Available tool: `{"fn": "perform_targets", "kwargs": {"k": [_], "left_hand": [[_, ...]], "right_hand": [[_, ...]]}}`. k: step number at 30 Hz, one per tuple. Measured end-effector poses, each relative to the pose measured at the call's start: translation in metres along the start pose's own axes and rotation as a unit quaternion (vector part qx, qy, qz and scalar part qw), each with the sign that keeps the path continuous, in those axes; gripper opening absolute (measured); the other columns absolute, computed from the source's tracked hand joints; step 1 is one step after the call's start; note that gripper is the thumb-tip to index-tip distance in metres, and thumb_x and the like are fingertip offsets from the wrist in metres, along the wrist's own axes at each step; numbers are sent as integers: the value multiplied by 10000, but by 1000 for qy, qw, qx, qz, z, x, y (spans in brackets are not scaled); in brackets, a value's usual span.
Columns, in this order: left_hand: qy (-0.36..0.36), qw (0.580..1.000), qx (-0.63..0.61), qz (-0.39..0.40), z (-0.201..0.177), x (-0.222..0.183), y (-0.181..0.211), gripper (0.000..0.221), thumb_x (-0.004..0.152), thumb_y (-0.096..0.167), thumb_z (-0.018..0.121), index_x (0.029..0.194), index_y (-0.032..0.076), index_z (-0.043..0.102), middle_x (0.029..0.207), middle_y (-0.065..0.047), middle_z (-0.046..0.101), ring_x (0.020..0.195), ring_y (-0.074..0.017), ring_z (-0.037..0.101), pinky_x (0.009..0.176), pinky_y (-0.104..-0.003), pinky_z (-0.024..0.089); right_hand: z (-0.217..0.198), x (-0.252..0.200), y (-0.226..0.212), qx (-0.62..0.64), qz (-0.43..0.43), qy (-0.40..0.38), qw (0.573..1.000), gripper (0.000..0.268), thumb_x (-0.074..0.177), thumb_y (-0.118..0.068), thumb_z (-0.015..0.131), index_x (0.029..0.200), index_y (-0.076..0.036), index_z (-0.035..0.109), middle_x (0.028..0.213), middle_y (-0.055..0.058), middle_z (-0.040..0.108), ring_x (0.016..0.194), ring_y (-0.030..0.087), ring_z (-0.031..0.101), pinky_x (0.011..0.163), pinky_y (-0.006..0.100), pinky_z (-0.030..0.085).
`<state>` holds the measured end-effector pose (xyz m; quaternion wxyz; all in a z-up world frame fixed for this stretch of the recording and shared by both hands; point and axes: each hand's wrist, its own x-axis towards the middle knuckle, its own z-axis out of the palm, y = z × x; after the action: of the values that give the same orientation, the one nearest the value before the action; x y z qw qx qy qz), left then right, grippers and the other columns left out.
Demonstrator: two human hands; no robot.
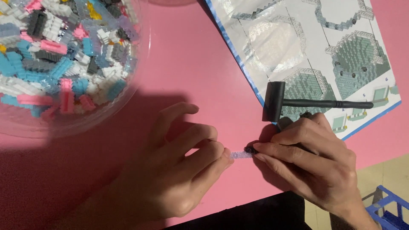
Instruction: Assembling a structure using small interlocking plastic blocks and a small hammer while following printed instructions.
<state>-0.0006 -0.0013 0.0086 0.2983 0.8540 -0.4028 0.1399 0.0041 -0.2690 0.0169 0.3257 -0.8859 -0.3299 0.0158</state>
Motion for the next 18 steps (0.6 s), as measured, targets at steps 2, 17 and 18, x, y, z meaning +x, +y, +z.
{"fn": "perform_targets", "kwargs": {"k": [2, 17, 18], "left_hand": [[-5, 1000, 12, 2, 0, 0, 0, 236, 1122, 11, 644, 891, 56, 670, 847, -28, 460, 894, -223, 568, 1067, -538, 504], [-1, 1000, -6, -5, -1, 2, 0, 231, 1114, 0, 683, 886, 34, 667, 848, -33, 473, 899, -227, 564, 1047, -551, 519], [-10, 1000, -7, -6, -2, 2, 0, 230, 1119, 12, 672, 891, 36, 662, 860, -42, 494, 906, -234, 564, 1047, -550, 516]], "right_hand": [[1, -1, 1, -2, -5, 0, 1000, 166, 906, -147, 782, 1032, -40, 793, 959, 59, 764, 833, 176, 704, 755, 346, 427], [0, 1, 0, -8, -10, -1, 1000, 160, 904, -148, 789, 1011, -29, 785, 928, 94, 738, 803, 190, 692, 738, 361, 417], [0, 1, 0, -12, -13, -1, 1000, 157, 904, -148, 791, 1004, -27, 783, 924, 104, 736, 790, 192, 690, 726, 365, 408]]}}
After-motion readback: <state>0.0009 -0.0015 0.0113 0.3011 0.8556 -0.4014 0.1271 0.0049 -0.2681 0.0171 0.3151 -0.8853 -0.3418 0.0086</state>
